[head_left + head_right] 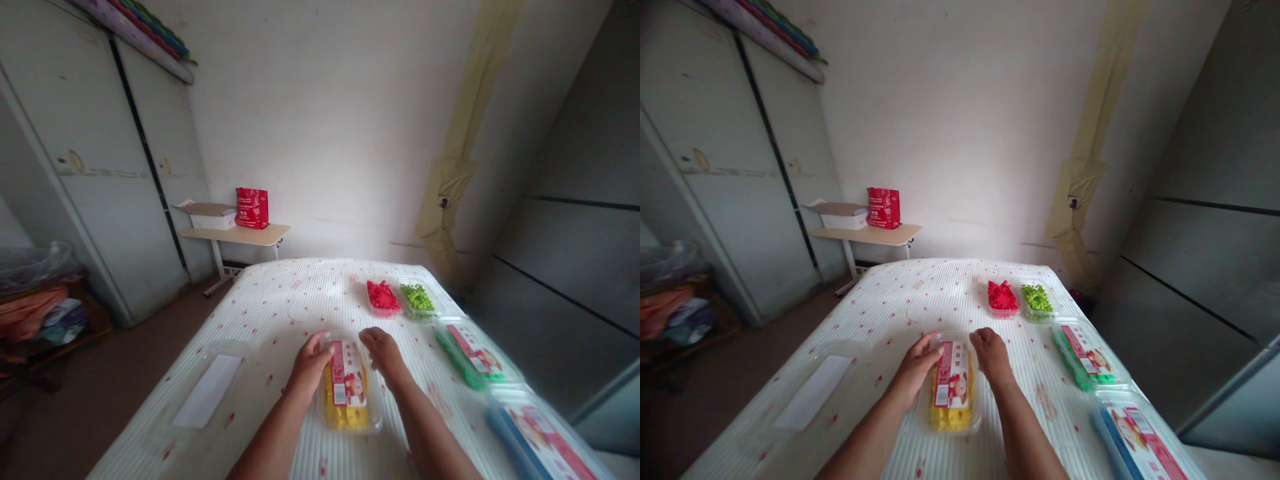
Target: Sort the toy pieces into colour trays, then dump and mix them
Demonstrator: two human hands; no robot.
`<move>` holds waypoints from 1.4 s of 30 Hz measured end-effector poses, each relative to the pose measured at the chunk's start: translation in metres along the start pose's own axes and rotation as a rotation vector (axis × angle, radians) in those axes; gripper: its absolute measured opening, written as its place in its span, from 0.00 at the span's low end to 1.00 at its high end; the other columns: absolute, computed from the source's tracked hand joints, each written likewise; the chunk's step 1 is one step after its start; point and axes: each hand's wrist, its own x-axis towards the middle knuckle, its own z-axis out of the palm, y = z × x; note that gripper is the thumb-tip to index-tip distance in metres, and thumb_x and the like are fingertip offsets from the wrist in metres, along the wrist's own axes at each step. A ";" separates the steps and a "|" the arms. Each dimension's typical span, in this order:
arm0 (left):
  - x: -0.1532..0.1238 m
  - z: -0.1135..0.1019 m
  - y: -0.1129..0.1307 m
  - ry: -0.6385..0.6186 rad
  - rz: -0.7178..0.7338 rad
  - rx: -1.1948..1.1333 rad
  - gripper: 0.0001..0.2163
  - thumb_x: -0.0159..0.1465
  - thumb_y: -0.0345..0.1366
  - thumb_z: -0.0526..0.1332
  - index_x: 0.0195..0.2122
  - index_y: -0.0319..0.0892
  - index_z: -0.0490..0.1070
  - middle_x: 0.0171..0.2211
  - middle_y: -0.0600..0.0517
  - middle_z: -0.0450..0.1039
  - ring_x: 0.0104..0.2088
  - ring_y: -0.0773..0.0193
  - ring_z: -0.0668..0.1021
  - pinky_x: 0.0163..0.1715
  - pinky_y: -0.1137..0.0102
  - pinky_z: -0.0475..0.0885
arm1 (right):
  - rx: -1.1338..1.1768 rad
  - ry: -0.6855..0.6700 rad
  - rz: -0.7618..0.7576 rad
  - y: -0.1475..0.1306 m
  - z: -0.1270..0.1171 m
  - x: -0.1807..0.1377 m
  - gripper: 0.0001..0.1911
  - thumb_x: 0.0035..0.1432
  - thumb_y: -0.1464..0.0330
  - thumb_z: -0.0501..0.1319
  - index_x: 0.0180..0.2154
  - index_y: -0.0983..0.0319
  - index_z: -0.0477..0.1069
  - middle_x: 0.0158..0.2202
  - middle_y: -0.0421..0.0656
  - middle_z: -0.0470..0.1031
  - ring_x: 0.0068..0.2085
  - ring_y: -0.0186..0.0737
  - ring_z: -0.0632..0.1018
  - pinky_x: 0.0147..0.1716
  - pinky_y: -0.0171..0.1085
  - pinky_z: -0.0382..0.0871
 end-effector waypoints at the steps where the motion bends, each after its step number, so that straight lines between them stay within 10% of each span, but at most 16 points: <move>1: 0.000 0.000 0.000 0.002 -0.002 -0.006 0.20 0.50 0.34 0.64 0.44 0.40 0.67 0.36 0.48 0.75 0.34 0.61 0.77 0.34 0.68 0.70 | -0.006 0.012 -0.005 -0.001 0.003 0.004 0.10 0.48 0.62 0.53 0.25 0.63 0.66 0.22 0.39 0.68 0.22 0.32 0.67 0.18 0.30 0.58; 9: 0.003 0.001 -0.003 -0.012 -0.004 -0.072 0.11 0.47 0.35 0.66 0.31 0.39 0.70 0.27 0.52 0.75 0.26 0.64 0.75 0.30 0.70 0.68 | -0.032 0.102 -0.027 0.007 0.019 0.012 0.08 0.47 0.65 0.50 0.20 0.60 0.60 0.18 0.38 0.64 0.23 0.33 0.65 0.21 0.31 0.57; 42: 0.002 0.002 -0.005 0.026 -0.005 -0.124 0.18 0.47 0.38 0.66 0.40 0.41 0.70 0.31 0.52 0.76 0.30 0.61 0.77 0.34 0.67 0.69 | -0.340 -0.020 -0.154 -0.003 0.004 0.024 0.09 0.50 0.74 0.52 0.24 0.62 0.69 0.20 0.39 0.72 0.21 0.32 0.69 0.23 0.30 0.58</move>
